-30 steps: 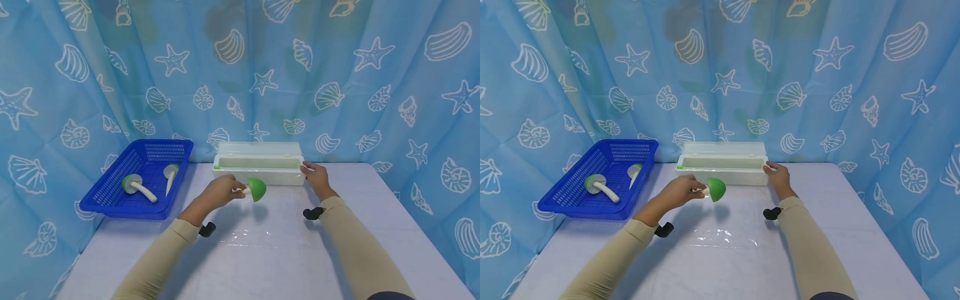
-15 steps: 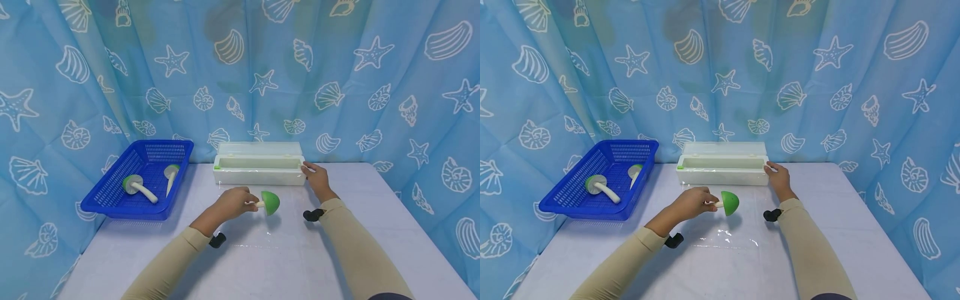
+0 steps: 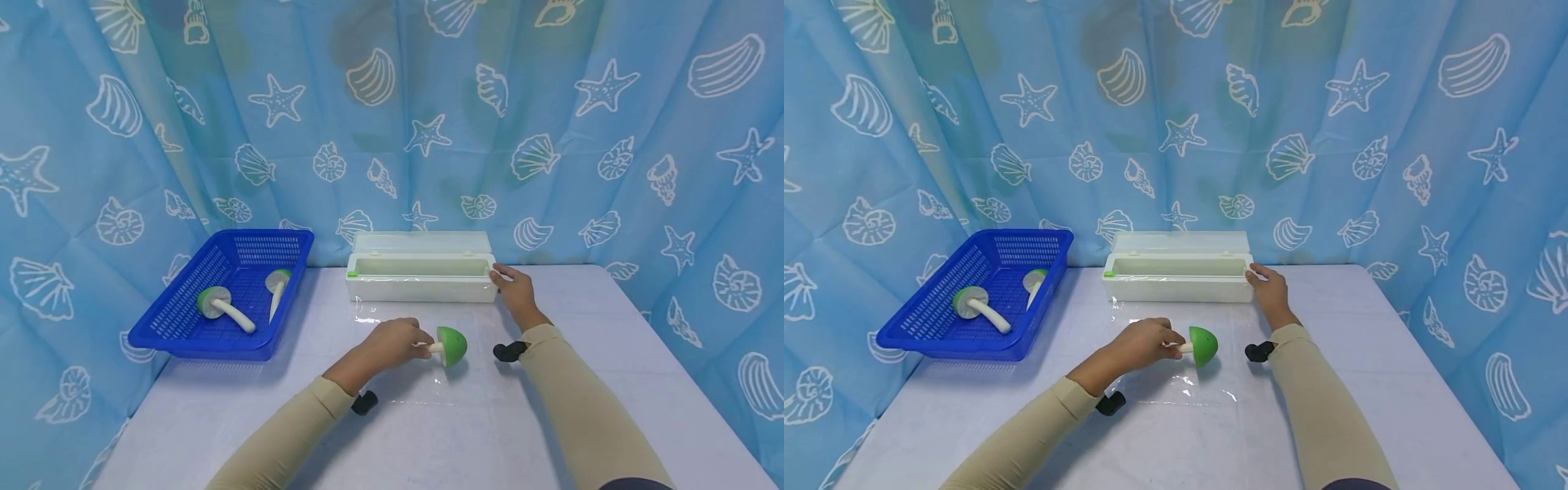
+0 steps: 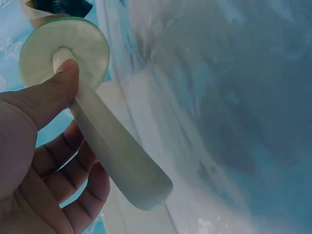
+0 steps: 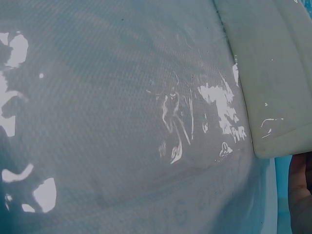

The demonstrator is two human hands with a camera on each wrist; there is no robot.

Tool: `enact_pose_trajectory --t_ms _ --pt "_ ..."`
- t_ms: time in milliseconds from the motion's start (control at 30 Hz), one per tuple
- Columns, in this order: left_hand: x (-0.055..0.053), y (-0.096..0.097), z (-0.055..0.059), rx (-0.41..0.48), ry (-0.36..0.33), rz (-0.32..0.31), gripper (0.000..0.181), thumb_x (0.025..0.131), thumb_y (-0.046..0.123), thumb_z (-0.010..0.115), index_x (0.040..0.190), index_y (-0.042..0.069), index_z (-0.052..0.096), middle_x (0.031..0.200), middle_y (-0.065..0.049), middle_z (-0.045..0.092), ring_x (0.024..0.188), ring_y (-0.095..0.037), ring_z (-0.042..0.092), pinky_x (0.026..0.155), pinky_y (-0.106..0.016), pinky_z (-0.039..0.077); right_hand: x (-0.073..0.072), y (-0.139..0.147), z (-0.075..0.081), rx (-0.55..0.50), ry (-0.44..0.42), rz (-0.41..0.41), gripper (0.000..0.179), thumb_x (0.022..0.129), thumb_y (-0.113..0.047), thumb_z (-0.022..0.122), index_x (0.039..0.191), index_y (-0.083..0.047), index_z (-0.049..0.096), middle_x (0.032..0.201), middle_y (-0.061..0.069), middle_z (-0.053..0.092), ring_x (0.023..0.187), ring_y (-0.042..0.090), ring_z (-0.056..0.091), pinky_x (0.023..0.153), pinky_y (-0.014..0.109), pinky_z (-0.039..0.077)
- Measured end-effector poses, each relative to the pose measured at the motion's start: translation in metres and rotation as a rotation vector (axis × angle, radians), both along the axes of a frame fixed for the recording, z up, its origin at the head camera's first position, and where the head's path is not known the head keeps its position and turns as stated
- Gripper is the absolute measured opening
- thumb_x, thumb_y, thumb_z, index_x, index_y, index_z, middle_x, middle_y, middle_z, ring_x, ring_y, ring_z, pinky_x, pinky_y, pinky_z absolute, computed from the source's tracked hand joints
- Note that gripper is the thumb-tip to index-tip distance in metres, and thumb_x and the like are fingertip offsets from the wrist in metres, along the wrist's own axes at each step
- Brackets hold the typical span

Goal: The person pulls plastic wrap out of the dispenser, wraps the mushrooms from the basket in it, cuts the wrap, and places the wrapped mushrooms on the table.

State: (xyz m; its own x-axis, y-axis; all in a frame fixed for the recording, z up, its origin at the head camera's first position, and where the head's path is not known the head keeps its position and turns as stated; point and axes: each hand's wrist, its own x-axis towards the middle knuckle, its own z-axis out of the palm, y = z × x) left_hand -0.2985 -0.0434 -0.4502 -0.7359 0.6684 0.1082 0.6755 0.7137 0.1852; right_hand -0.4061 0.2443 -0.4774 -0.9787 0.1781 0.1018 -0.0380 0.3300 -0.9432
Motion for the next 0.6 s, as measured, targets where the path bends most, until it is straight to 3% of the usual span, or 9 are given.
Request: enact_pose_trajectory --t_ms 233,600 --pt "0.001 0.005 -0.005 0.011 0.021 -0.031 0.023 0.087 0.037 0.073 0.108 0.029 0.076 0.074 0.014 0.05 0.063 -0.004 0.044 0.052 -0.02 0.036 -0.001 0.001 0.001 -0.018 -0.014 0.006 0.048 0.1 -0.026 0.057 0.14 -0.002 0.05 0.146 0.016 0.044 0.131 0.029 0.042 0.098 0.043 0.043" --pt "-0.003 0.013 -0.009 0.024 0.012 0.001 0.025 0.086 0.036 0.073 0.11 0.028 0.075 0.077 0.014 0.053 0.064 -0.004 0.046 0.053 -0.021 0.037 0.0 0.001 0.001 -0.024 -0.022 0.015 0.048 0.1 -0.027 0.057 0.141 -0.003 0.049 0.146 0.015 0.043 0.132 0.03 0.042 0.099 0.044 0.042"
